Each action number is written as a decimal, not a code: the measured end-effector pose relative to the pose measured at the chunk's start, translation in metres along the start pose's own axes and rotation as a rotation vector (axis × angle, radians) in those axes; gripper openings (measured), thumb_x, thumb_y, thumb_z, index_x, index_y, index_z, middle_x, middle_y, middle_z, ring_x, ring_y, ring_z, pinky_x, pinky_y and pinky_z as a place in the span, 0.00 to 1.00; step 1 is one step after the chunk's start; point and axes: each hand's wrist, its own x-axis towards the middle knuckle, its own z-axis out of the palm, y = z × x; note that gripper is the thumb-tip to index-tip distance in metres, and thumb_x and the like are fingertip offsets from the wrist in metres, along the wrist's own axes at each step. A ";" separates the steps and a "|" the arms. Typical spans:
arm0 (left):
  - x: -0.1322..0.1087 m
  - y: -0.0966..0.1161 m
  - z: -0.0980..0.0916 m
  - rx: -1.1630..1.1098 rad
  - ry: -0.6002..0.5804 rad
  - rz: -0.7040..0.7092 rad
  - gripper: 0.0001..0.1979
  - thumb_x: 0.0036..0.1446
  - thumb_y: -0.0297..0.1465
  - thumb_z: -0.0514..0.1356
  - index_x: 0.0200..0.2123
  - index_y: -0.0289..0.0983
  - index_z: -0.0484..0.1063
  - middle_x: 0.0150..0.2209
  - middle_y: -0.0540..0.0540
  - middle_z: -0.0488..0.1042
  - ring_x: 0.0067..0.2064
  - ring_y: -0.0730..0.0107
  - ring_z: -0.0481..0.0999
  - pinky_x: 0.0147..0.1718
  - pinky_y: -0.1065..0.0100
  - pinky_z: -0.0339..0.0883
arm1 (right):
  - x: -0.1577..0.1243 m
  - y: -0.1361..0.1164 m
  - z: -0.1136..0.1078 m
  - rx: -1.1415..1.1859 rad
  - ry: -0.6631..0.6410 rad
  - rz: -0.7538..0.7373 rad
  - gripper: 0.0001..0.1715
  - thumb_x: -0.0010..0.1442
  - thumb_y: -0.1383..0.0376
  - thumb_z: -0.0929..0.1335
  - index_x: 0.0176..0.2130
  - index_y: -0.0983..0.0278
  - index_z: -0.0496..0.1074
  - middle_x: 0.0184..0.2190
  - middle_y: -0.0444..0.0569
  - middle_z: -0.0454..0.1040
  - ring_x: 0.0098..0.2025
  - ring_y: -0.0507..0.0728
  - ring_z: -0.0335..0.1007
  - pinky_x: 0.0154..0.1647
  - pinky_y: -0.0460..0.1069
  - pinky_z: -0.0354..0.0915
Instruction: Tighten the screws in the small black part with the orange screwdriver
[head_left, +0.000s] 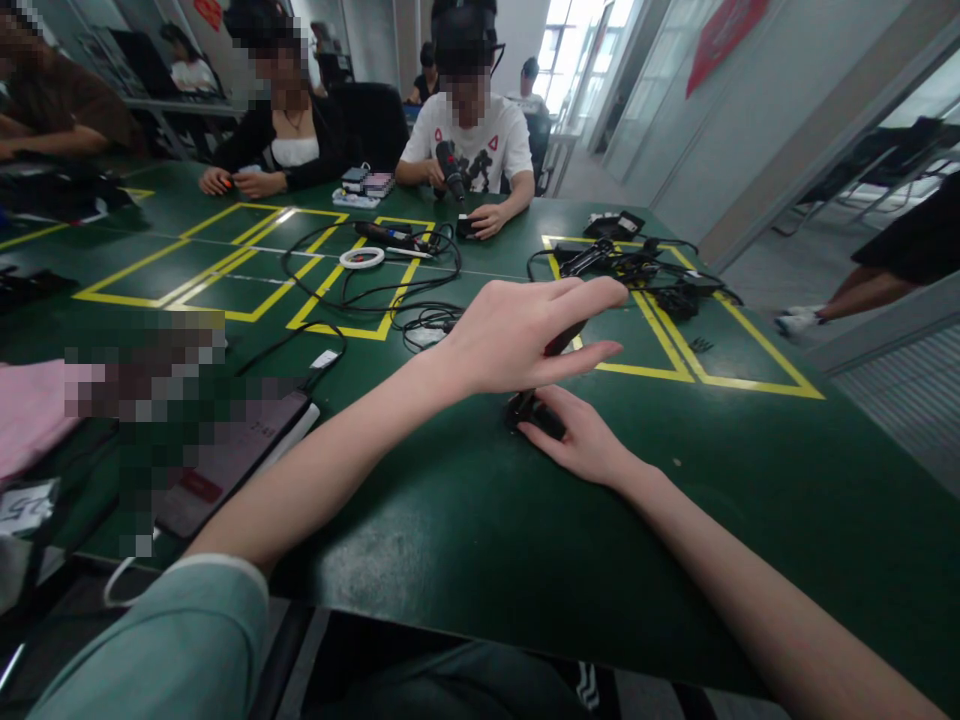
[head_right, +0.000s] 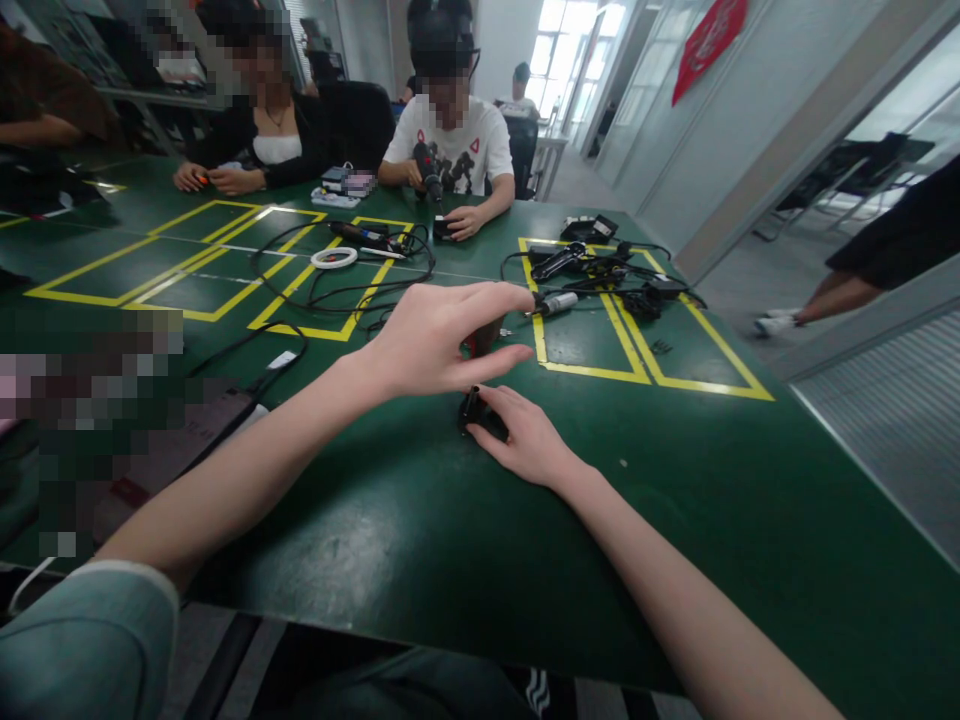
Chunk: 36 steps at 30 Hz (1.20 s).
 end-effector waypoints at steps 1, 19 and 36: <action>0.000 0.001 -0.001 -0.033 -0.005 0.007 0.19 0.67 0.36 0.55 0.58 0.39 0.70 0.47 0.43 0.78 0.42 0.66 0.77 0.38 0.69 0.66 | 0.000 -0.001 -0.001 0.010 -0.002 -0.004 0.15 0.66 0.62 0.68 0.52 0.60 0.71 0.46 0.55 0.81 0.49 0.68 0.79 0.50 0.63 0.77; -0.011 -0.002 0.021 -0.220 0.197 -0.031 0.17 0.66 0.35 0.59 0.55 0.38 0.73 0.49 0.40 0.79 0.47 0.64 0.80 0.45 0.66 0.71 | 0.003 -0.003 0.005 0.008 -0.001 -0.005 0.14 0.66 0.63 0.67 0.51 0.61 0.70 0.42 0.56 0.80 0.45 0.66 0.78 0.46 0.62 0.77; 0.001 0.004 -0.032 0.115 -0.020 -0.009 0.14 0.65 0.40 0.61 0.31 0.37 0.69 0.26 0.51 0.70 0.28 0.73 0.69 0.29 0.70 0.57 | 0.009 -0.011 0.007 -0.029 -0.057 -0.029 0.17 0.66 0.67 0.67 0.54 0.65 0.68 0.45 0.59 0.80 0.46 0.66 0.76 0.48 0.62 0.75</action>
